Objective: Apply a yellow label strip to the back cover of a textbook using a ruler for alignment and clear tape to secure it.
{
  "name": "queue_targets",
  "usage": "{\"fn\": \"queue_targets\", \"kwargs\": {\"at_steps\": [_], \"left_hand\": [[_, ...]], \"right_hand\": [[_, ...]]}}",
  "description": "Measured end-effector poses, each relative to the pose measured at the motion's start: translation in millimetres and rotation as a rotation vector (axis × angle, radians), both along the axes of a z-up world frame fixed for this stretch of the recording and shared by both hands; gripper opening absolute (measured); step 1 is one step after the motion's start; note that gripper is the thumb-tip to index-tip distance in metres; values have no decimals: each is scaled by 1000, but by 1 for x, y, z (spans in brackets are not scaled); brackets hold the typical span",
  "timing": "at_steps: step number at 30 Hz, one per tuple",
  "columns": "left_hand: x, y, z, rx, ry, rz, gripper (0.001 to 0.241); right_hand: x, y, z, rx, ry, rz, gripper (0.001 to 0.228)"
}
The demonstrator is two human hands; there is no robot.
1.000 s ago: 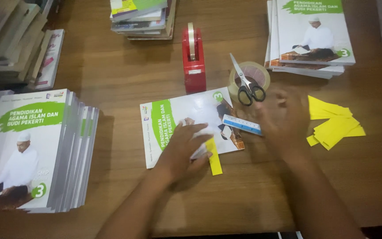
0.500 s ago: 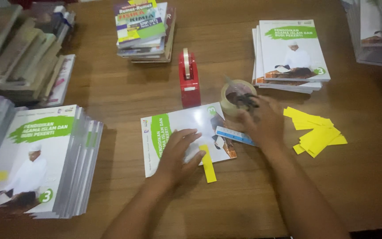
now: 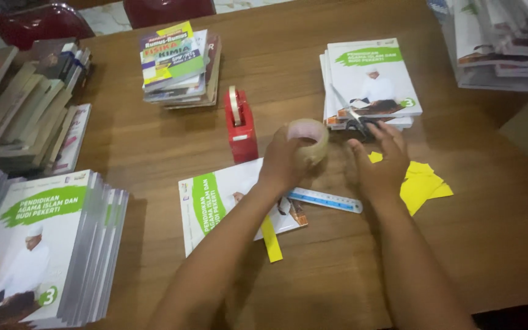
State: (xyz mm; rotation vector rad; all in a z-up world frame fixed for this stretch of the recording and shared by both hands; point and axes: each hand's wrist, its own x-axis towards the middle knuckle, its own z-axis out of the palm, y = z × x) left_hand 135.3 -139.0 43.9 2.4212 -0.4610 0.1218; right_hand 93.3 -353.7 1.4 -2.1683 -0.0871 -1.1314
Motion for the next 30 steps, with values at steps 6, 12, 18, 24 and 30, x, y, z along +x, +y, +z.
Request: {"fn": "queue_targets", "kwargs": {"at_steps": [6, 12, 18, 24, 30], "left_hand": [[-37, 96, -18, -671, -32, 31, 33], [-76, 163, -87, -1100, 272, 81, 42], [-121, 158, -54, -1556, 348, -45, 56], [-135, 149, -59, -1570, 397, -117, 64], [-143, 142, -34, -1304, 320, -96, 55]], "right_hand": [[6, 17, -19, -21, 123, 132, 45], [14, 37, -48, -182, 359, 231, 54], [-17, 69, 29, -238, 660, 285, 51], [-59, 101, 16, -52, 260, 438, 60], [-123, 158, 7, 331, 221, 907, 55]]}}
